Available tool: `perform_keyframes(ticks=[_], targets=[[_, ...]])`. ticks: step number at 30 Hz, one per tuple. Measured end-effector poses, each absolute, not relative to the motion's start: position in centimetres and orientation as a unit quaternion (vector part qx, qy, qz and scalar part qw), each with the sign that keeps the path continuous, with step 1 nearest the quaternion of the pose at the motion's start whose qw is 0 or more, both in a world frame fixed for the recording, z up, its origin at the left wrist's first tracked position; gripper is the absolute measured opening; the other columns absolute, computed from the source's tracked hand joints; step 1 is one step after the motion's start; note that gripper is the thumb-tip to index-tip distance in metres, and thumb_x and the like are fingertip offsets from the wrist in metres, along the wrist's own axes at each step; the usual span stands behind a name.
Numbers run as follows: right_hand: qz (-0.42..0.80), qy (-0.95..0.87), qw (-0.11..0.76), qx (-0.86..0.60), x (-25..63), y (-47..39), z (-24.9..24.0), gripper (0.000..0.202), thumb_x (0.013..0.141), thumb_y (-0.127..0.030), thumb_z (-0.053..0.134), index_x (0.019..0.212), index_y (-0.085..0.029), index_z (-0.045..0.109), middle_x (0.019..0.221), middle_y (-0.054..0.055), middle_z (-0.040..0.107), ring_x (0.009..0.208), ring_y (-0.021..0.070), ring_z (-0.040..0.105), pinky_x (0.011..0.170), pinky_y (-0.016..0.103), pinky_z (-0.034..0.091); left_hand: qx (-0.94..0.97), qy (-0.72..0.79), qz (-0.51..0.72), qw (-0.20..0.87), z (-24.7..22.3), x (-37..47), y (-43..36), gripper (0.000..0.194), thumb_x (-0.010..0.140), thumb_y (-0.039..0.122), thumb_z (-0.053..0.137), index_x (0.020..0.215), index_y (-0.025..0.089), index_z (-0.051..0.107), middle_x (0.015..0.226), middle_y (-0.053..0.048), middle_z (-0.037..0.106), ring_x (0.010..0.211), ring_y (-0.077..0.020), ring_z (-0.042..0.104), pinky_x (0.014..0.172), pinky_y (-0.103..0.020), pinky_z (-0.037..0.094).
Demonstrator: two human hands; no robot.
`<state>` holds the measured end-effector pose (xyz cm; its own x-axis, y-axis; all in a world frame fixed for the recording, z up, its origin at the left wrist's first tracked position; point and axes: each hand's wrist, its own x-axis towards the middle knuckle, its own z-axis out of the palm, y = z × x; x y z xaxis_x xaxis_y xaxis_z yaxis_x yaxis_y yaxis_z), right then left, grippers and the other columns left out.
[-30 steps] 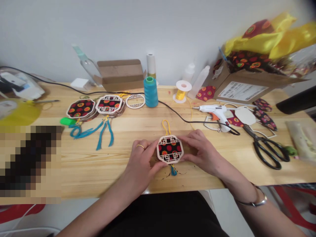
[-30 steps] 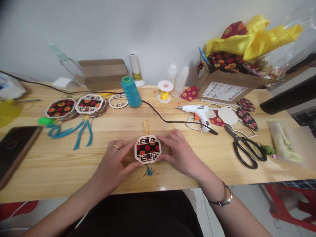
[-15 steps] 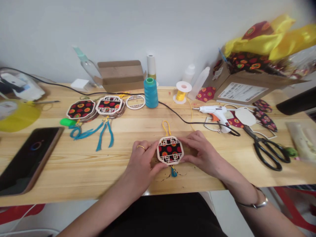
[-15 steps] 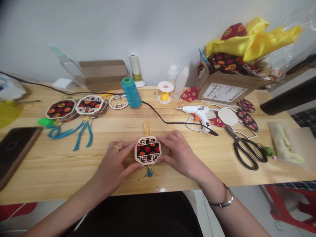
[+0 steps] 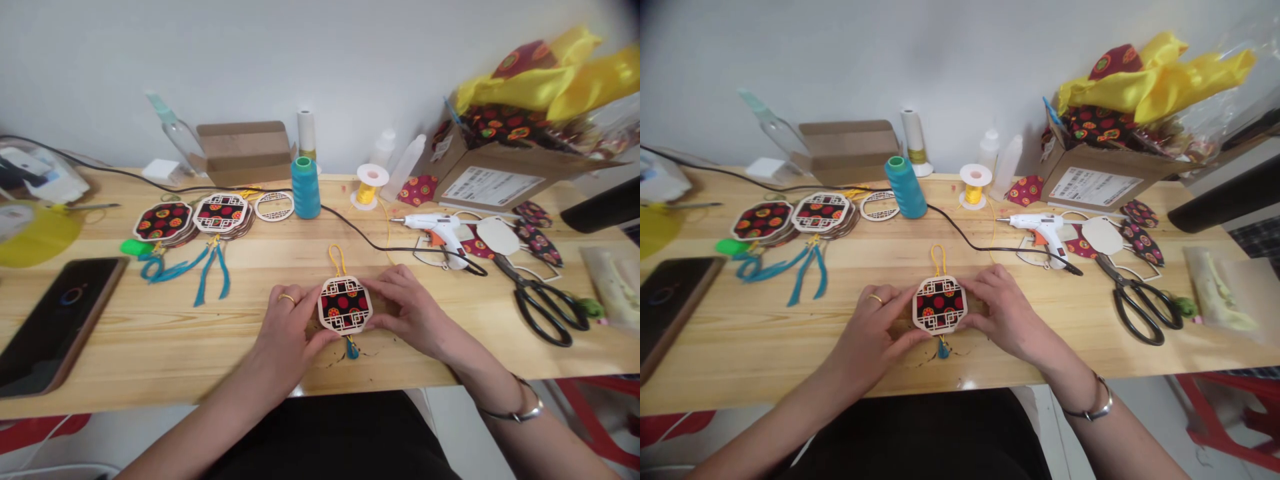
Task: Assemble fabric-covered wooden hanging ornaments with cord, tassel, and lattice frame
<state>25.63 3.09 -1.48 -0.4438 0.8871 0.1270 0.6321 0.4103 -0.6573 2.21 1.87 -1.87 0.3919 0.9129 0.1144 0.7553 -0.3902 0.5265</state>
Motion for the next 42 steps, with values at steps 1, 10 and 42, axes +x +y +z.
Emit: perform_keyframes(ticks=[1, 10, 42], targets=[[0.268, -0.806, 0.235, -0.472, 25.6, 3.1, -1.5, 0.053, 0.079, -0.037, 0.07, 0.13, -0.028, 0.056, 0.089, 0.006, 0.061, 0.094, 0.0257, 0.048, 0.083, 0.041, 0.044, 0.811, 0.513, 0.196, 0.201, -1.9, 2.2, 1.9, 0.051, 0.078, 0.034, 0.069, 0.126, 0.023, 0.054, 0.093, -0.005, 0.057, 0.091, -0.0261, 0.045, 0.087, -0.046, 0.042], [0.279, -0.802, 0.227, -0.477, 25.6, 2.9, -1.2, 0.057, 0.077, -0.038, 0.072, 0.13, -0.027, 0.055, 0.095, 0.006, 0.061, 0.097, 0.0259, 0.049, 0.087, 0.042, 0.043, 0.81, 0.519, 0.193, 0.194, -2.0, 2.1, 1.7, 0.052, 0.08, 0.034, 0.068, 0.127, 0.021, 0.052, 0.095, -0.006, 0.055, 0.093, -0.0263, 0.043, 0.087, -0.046, 0.042], [0.227, -0.781, 0.262, -0.52, 24.4, -0.5, -1.6, 0.085, 0.08, -0.033, 0.068, 0.147, -0.021, 0.017, 0.132, 0.014, 0.05, 0.119, 0.0307, 0.042, 0.1, 0.052, 0.04, 0.832, 0.46, 0.164, 0.263, -0.8, 2.7, 3.5, 0.088, 0.071, 0.033, 0.074, 0.142, 0.019, 0.023, 0.135, -0.015, 0.05, 0.125, -0.0329, 0.04, 0.103, -0.054, 0.032]])
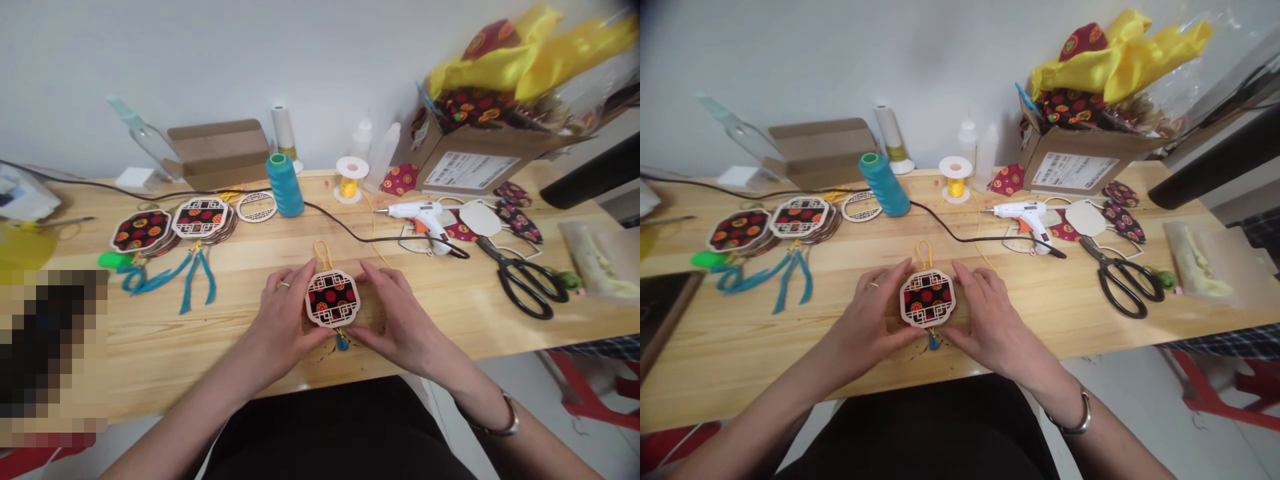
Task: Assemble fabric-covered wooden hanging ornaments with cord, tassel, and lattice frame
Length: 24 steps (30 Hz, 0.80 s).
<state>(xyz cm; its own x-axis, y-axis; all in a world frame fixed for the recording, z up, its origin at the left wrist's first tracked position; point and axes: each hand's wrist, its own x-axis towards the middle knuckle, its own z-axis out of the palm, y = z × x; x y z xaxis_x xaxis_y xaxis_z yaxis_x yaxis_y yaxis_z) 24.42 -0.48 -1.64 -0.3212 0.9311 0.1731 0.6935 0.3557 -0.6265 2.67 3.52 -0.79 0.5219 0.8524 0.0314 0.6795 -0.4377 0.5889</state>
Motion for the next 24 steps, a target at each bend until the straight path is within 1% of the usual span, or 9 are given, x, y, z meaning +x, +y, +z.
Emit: perform_keyframes(ticks=[7, 10, 12, 14, 17, 20, 24], targets=[[0.197, -0.789, 0.272, -0.514, 24.32, -0.41, -1.73, 0.089, 0.079, -0.035, 0.068, 0.147, -0.016, 0.015, 0.124, 0.013, 0.053, 0.114, 0.029, 0.044, 0.097, 0.047, 0.043, 0.832, 0.456, 0.165, 0.269, -0.92, 2.81, 3.73, 0.086, 0.071, 0.035, 0.073, 0.14, 0.019, 0.025, 0.133, -0.015, 0.052, 0.122, -0.0339, 0.042, 0.103, -0.055, 0.03], [0.144, -0.8, 0.273, -0.514, 24.25, -0.32, -1.71, 0.088, 0.08, -0.037, 0.066, 0.147, -0.013, 0.014, 0.121, 0.015, 0.054, 0.11, 0.0295, 0.046, 0.094, 0.046, 0.045, 0.835, 0.454, 0.168, 0.261, -1.01, 2.86, 3.7, 0.085, 0.071, 0.034, 0.073, 0.14, 0.018, 0.025, 0.133, -0.015, 0.052, 0.122, -0.0338, 0.042, 0.103, -0.054, 0.03], [0.08, -0.81, 0.271, -0.513, 24.2, -0.3, -1.65, 0.088, 0.081, -0.04, 0.065, 0.146, -0.011, 0.015, 0.116, 0.017, 0.056, 0.106, 0.0302, 0.048, 0.089, 0.046, 0.046, 0.838, 0.453, 0.17, 0.253, -1.08, 2.89, 3.65, 0.084, 0.071, 0.033, 0.073, 0.139, 0.017, 0.026, 0.132, -0.015, 0.052, 0.121, -0.0337, 0.043, 0.103, -0.054, 0.03], [0.002, -0.821, 0.271, -0.502, 24.16, -0.35, -1.55, 0.086, 0.081, -0.042, 0.065, 0.145, -0.01, 0.017, 0.112, 0.017, 0.058, 0.103, 0.0305, 0.05, 0.086, 0.046, 0.046, 0.839, 0.456, 0.168, 0.244, -1.14, 2.9, 3.58, 0.083, 0.071, 0.034, 0.072, 0.138, 0.016, 0.027, 0.131, -0.016, 0.052, 0.121, -0.0337, 0.044, 0.103, -0.054, 0.031], [-0.089, -0.83, 0.274, -0.477, 24.09, -0.53, -1.45, 0.079, 0.082, -0.037, 0.065, 0.142, -0.011, 0.021, 0.106, 0.015, 0.06, 0.1, 0.0288, 0.051, 0.083, 0.044, 0.043, 0.839, 0.466, 0.159, 0.23, -1.22, 2.89, 3.5, 0.082, 0.072, 0.036, 0.071, 0.139, 0.014, 0.028, 0.131, -0.016, 0.053, 0.119, -0.0342, 0.044, 0.101, -0.053, 0.033], [-0.125, -0.832, 0.273, -0.467, 24.03, -0.69, -1.49, 0.069, 0.082, -0.034, 0.066, 0.136, -0.012, 0.029, 0.1, 0.012, 0.061, 0.097, 0.027, 0.052, 0.082, 0.044, 0.042, 0.84, 0.472, 0.152, 0.221, -1.25, 2.9, 3.46, 0.084, 0.073, 0.037, 0.07, 0.14, 0.014, 0.025, 0.13, -0.016, 0.055, 0.117, -0.0347, 0.045, 0.098, -0.052, 0.036], [-0.136, -0.833, 0.271, -0.464, 23.99, -0.75, -1.63, 0.059, 0.081, -0.033, 0.067, 0.128, -0.013, 0.038, 0.098, 0.011, 0.062, 0.095, 0.0257, 0.052, 0.083, 0.044, 0.041, 0.844, 0.47, 0.153, 0.209, -1.14, 2.92, 3.51, 0.088, 0.072, 0.037, 0.07, 0.142, 0.015, 0.022, 0.128, -0.014, 0.057, 0.117, -0.0337, 0.046, 0.098, -0.052, 0.036]])
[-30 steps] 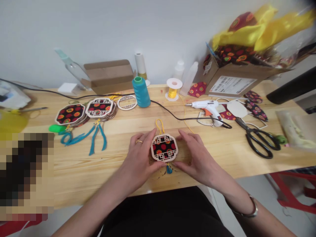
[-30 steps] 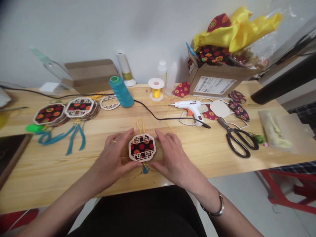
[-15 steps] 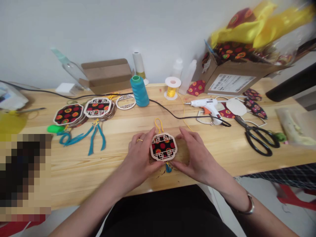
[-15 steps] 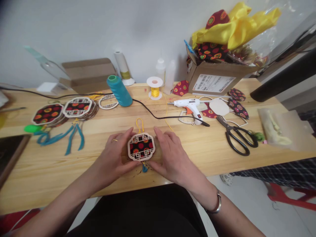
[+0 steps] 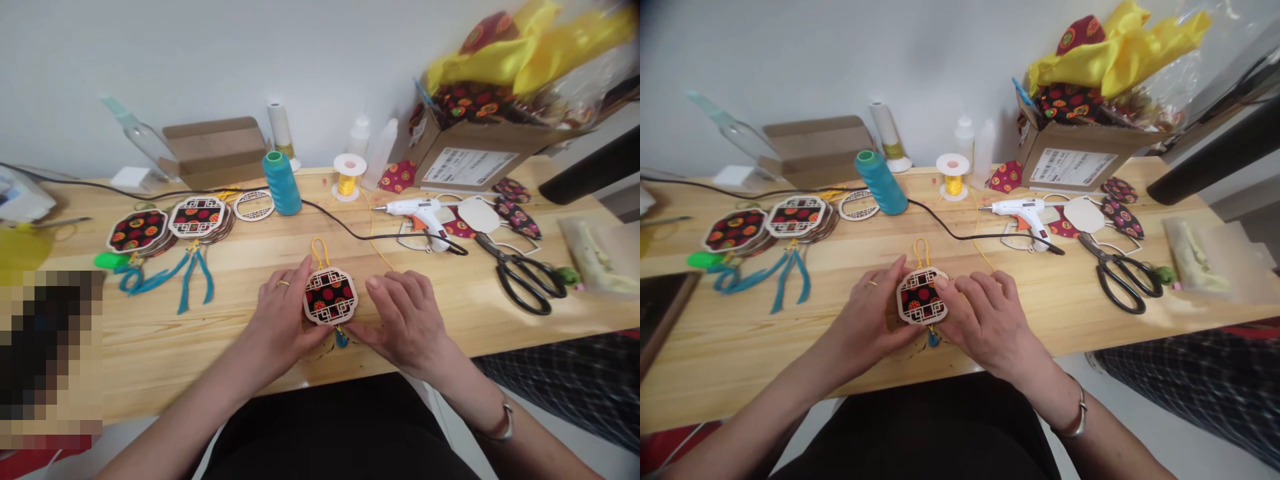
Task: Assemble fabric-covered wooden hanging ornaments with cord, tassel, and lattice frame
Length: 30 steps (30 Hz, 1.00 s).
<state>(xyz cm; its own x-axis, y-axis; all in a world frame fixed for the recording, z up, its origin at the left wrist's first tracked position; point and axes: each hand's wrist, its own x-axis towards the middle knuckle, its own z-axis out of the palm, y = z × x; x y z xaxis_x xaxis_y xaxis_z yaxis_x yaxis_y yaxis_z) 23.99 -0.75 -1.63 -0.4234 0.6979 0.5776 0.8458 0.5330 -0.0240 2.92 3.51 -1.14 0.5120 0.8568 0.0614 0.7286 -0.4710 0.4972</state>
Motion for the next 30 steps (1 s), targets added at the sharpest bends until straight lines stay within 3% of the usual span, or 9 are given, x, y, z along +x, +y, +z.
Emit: perform_keyframes(ticks=[12, 18, 25, 30], targets=[[-0.145, -0.835, 0.286, -0.447, 24.2, -0.6, -1.7, 0.06, 0.08, -0.031, 0.069, 0.128, -0.012, 0.039, 0.098, 0.011, 0.063, 0.094, 0.0249, 0.053, 0.083, 0.044, 0.041, 0.865, 0.441, 0.155, 0.185, -0.9, 2.9, 3.8, 0.09, 0.071, 0.032, 0.072, 0.142, 0.014, 0.02, 0.122, -0.014, 0.059, 0.113, -0.0313, 0.049, 0.098, -0.048, 0.039], [-0.114, -0.836, 0.284, -0.456, 24.2, -0.7, -1.7, 0.068, 0.081, -0.029, 0.068, 0.138, -0.015, 0.032, 0.1, 0.01, 0.063, 0.096, 0.0253, 0.053, 0.085, 0.044, 0.041, 0.864, 0.438, 0.161, 0.192, -0.8, 2.9, 3.7, 0.09, 0.071, 0.031, 0.072, 0.142, 0.012, 0.021, 0.122, -0.015, 0.058, 0.113, -0.032, 0.049, 0.098, -0.049, 0.04], [0.174, -0.808, 0.255, -0.501, 24.8, -0.5, -0.6, 0.092, 0.077, -0.038, 0.071, 0.148, -0.018, 0.015, 0.134, 0.015, 0.049, 0.122, 0.0284, 0.045, 0.1, 0.046, 0.042, 0.842, 0.461, 0.157, 0.233, -1.1, 2.7, 3.2, 0.094, 0.072, 0.035, 0.073, 0.146, 0.02, 0.016, 0.128, -0.015, 0.054, 0.119, -0.0337, 0.046, 0.098, -0.051, 0.04], [0.274, -0.795, 0.233, -0.489, 24.7, 0.6, 0.2, 0.095, 0.077, -0.035, 0.072, 0.149, -0.025, 0.012, 0.138, 0.013, 0.047, 0.127, 0.0282, 0.044, 0.101, 0.049, 0.044, 0.832, 0.466, 0.151, 0.258, -1.2, 2.2, 3.2, 0.096, 0.071, 0.041, 0.075, 0.146, 0.022, 0.017, 0.136, -0.016, 0.048, 0.125, -0.0344, 0.042, 0.101, -0.053, 0.038]])
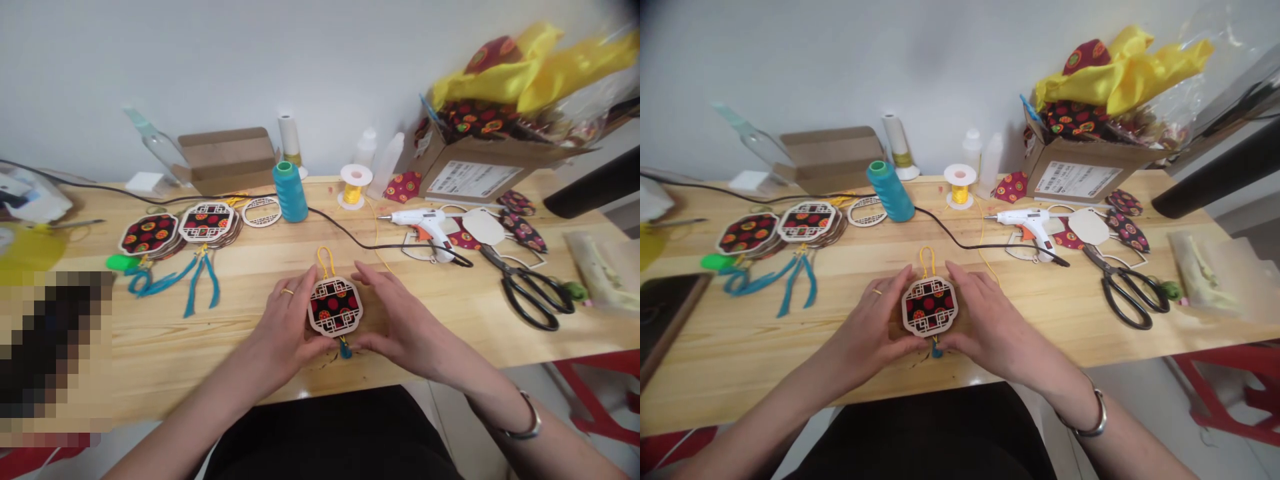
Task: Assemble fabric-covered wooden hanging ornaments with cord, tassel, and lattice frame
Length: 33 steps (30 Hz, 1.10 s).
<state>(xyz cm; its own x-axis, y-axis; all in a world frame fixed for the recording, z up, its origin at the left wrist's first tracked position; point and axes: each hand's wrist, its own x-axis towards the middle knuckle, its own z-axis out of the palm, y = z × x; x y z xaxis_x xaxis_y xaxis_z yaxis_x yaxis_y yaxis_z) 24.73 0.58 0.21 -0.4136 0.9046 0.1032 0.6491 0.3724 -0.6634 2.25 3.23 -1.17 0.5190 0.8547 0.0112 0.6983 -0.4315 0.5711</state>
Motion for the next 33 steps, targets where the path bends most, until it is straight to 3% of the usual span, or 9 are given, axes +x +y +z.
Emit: perform_keyframes(ticks=[5, 14, 27, 33], targets=[[0.273, -0.801, 0.228, -0.481, 24.4, 1.4, 0.1, 0.094, 0.075, -0.034, 0.073, 0.148, -0.025, 0.015, 0.136, 0.013, 0.048, 0.126, 0.0289, 0.045, 0.101, 0.051, 0.043, 0.834, 0.472, 0.156, 0.238, -1.1, 1.7, 3.1, 0.102, 0.067, 0.046, 0.078, 0.145, 0.023, 0.017, 0.138, -0.016, 0.046, 0.127, -0.0352, 0.039, 0.102, -0.054, 0.037], [0.296, -0.791, 0.232, -0.483, 24.5, 1.5, -0.7, 0.086, 0.079, -0.03, 0.071, 0.147, -0.025, 0.019, 0.135, 0.01, 0.048, 0.126, 0.0267, 0.042, 0.104, 0.05, 0.04, 0.816, 0.487, 0.187, 0.25, -2.1, 1.4, 2.5, 0.085, 0.071, 0.041, 0.076, 0.139, 0.023, 0.029, 0.128, -0.012, 0.054, 0.123, -0.0317, 0.042, 0.102, -0.051, 0.039], [0.294, -0.791, 0.236, -0.482, 24.7, 1.5, -0.9, 0.081, 0.082, -0.027, 0.067, 0.148, -0.027, 0.019, 0.135, 0.01, 0.05, 0.125, 0.0261, 0.044, 0.104, 0.05, 0.042, 0.828, 0.466, 0.203, 0.237, -2.6, 1.1, 2.7, 0.078, 0.078, 0.037, 0.071, 0.141, 0.03, 0.025, 0.127, -0.01, 0.055, 0.12, -0.0323, 0.045, 0.099, -0.052, 0.04], [0.283, -0.797, 0.234, -0.479, 24.6, 1.5, -1.3, 0.078, 0.083, -0.028, 0.066, 0.147, -0.026, 0.021, 0.133, 0.008, 0.052, 0.125, 0.0261, 0.042, 0.104, 0.049, 0.04, 0.828, 0.467, 0.209, 0.229, -2.6, 1.2, 2.6, 0.076, 0.077, 0.035, 0.071, 0.14, 0.026, 0.028, 0.126, -0.011, 0.056, 0.12, -0.0313, 0.045, 0.099, -0.05, 0.04]])
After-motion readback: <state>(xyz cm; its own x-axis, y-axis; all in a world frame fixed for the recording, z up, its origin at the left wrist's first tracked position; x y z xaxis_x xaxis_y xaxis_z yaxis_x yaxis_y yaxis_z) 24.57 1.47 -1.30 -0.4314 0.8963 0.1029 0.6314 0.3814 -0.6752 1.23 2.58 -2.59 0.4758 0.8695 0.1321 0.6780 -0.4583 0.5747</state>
